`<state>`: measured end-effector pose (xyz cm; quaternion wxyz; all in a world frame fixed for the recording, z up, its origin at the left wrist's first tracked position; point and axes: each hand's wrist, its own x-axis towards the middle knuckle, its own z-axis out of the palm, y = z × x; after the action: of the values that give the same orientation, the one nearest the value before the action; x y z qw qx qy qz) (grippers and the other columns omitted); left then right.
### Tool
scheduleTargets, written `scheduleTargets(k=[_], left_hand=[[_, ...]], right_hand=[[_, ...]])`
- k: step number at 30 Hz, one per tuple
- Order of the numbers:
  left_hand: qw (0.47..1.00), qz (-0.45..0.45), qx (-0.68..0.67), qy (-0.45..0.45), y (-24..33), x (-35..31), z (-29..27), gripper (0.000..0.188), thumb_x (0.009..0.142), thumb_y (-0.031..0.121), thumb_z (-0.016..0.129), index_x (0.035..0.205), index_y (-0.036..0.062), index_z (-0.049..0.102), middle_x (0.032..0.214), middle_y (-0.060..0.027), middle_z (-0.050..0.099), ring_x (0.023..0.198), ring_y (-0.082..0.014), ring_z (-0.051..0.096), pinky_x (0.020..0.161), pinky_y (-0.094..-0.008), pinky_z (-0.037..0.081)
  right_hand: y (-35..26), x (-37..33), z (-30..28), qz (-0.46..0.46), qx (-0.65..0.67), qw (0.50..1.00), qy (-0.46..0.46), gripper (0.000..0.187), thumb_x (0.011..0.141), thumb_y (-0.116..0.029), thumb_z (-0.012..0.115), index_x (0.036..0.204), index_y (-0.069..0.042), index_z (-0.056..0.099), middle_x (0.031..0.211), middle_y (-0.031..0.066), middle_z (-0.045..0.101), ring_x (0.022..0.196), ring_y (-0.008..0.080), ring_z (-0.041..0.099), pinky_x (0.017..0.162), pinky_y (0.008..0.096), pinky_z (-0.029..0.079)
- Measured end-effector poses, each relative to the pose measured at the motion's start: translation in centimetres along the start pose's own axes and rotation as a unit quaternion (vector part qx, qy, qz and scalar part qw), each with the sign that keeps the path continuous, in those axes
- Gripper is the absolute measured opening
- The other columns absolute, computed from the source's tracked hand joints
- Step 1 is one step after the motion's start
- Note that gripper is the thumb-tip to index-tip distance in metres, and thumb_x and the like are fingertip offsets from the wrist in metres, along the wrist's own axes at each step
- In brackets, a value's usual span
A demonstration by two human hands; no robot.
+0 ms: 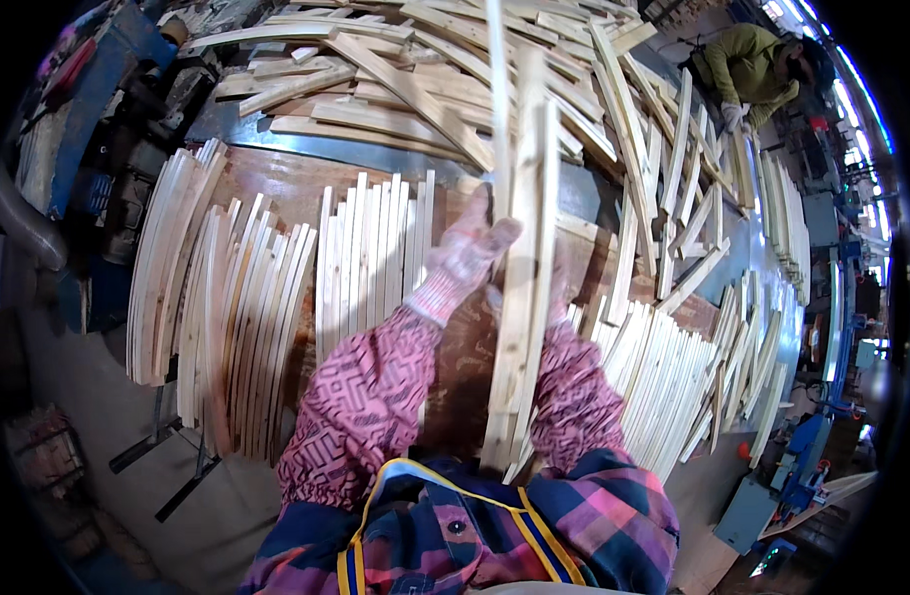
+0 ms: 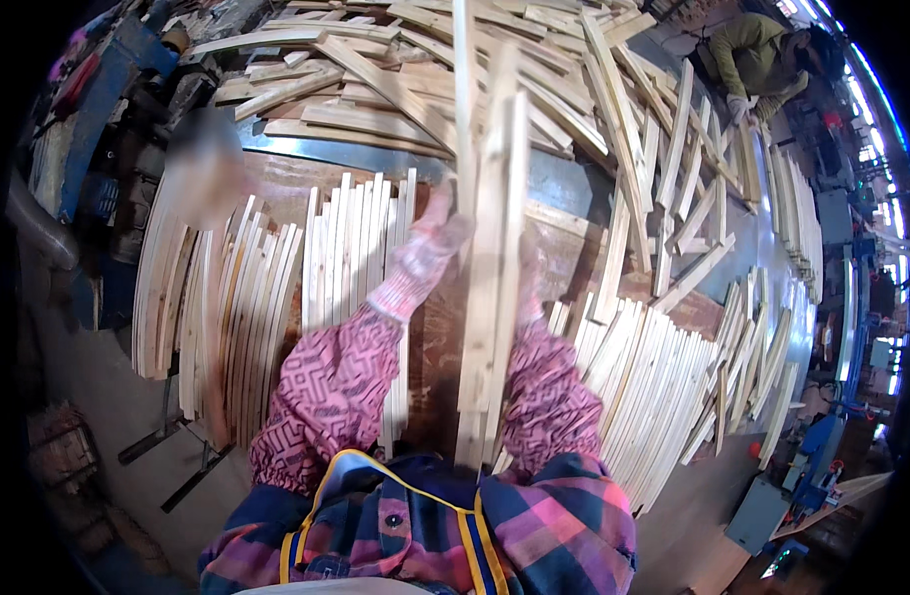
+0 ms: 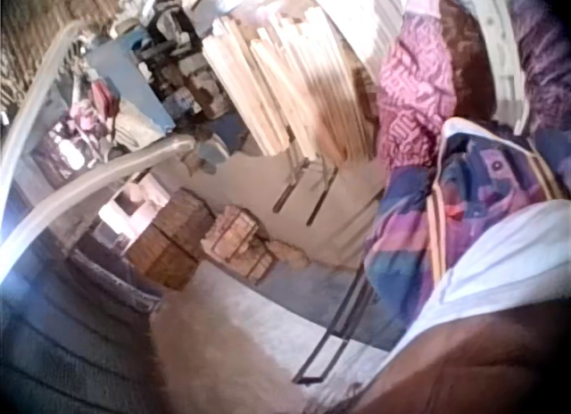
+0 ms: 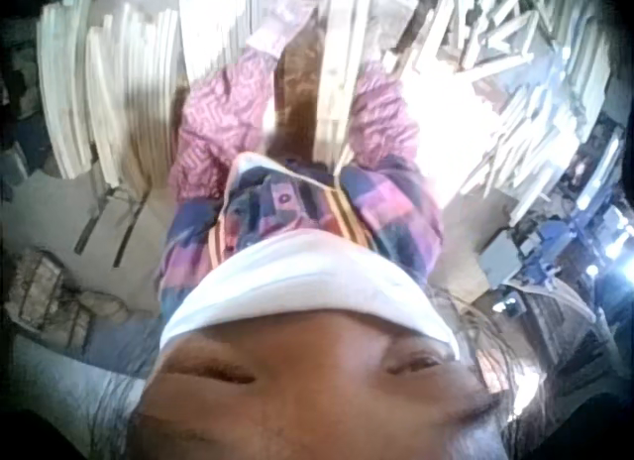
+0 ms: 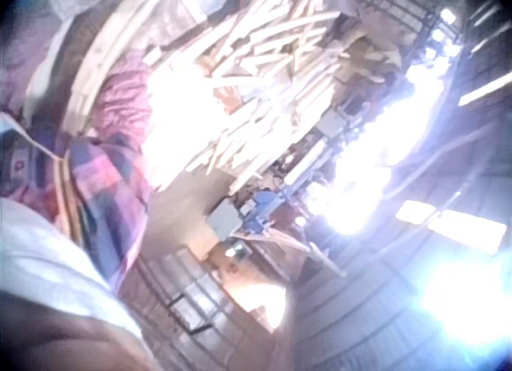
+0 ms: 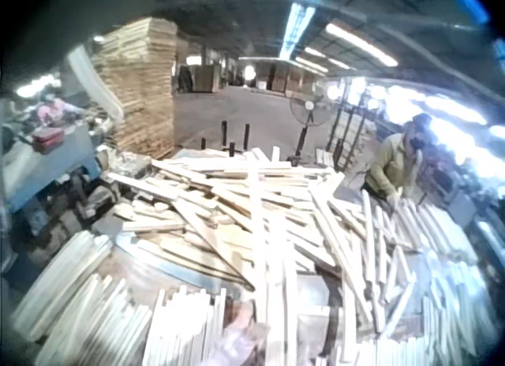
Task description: The person sorts and stacks thin wooden slats on a workbench in a workshop. They pick up individual pieces from a disorganized pile, align them, and place them into a neat stack. The person occasionally lifts the entire stack to move it or inspect it.
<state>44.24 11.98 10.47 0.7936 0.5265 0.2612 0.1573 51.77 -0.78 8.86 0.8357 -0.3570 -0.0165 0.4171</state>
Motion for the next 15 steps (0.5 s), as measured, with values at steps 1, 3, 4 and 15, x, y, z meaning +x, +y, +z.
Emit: scheduleTargets(k=[1, 3, 4, 15], left_hand=[[0.996, -0.050, 0.078, 0.002, -0.4, 0.6, 0.8, 0.073, 0.091, 0.026, 0.068, 0.151, 0.0031, 0.034, 0.145, -0.0167, 0.047, 0.131, -0.0248, 0.046, 0.106, -0.0363, 0.041], [0.989, -0.098, 0.099, 0.038, -3.2, 0.3, -1.6, 0.073, 0.090, 0.023, 0.069, 0.151, 0.0027, 0.033, 0.145, -0.0168, 0.047, 0.131, -0.0247, 0.046, 0.107, -0.0351, 0.040], [0.995, -0.101, -0.001, 0.010, -5.3, 0.6, -1.9, 0.075, 0.090, 0.022, 0.069, 0.151, 0.0021, 0.032, 0.145, -0.0173, 0.047, 0.132, -0.0251, 0.045, 0.107, -0.0347, 0.039], [0.985, -0.171, 0.018, -0.034, -11.8, -12.4, -0.1, 0.092, 0.081, 0.004, 0.078, 0.155, 0.0111, 0.023, 0.140, -0.0159, 0.048, 0.119, -0.0209, 0.054, 0.101, -0.0332, 0.047]], right_hand=[[2.3, -1.4, -2.1, -0.010, 0.028, 0.996, 0.082, 0.058, 0.101, -0.048, 0.042, 0.133, 0.000, 0.053, 0.115, 0.0136, 0.066, 0.095, 0.0235, 0.068, 0.088, 0.0367, 0.058], [7.4, -1.8, -7.1, -0.049, -0.188, 0.981, 0.029, 0.055, 0.101, -0.045, 0.043, 0.136, -0.003, 0.051, 0.118, 0.0112, 0.066, 0.103, 0.0217, 0.066, 0.086, 0.0354, 0.059], [6.1, -3.1, -7.5, -0.027, -0.142, 0.988, 0.058, 0.055, 0.101, -0.045, 0.045, 0.136, -0.004, 0.051, 0.118, 0.0107, 0.066, 0.103, 0.0217, 0.066, 0.085, 0.0355, 0.059], [7.1, -10.7, -11.1, 0.043, -0.318, 0.934, 0.158, 0.059, 0.099, -0.034, 0.055, 0.147, -0.002, 0.039, 0.133, 0.0155, 0.057, 0.114, 0.0260, 0.060, 0.092, 0.0340, 0.052]])
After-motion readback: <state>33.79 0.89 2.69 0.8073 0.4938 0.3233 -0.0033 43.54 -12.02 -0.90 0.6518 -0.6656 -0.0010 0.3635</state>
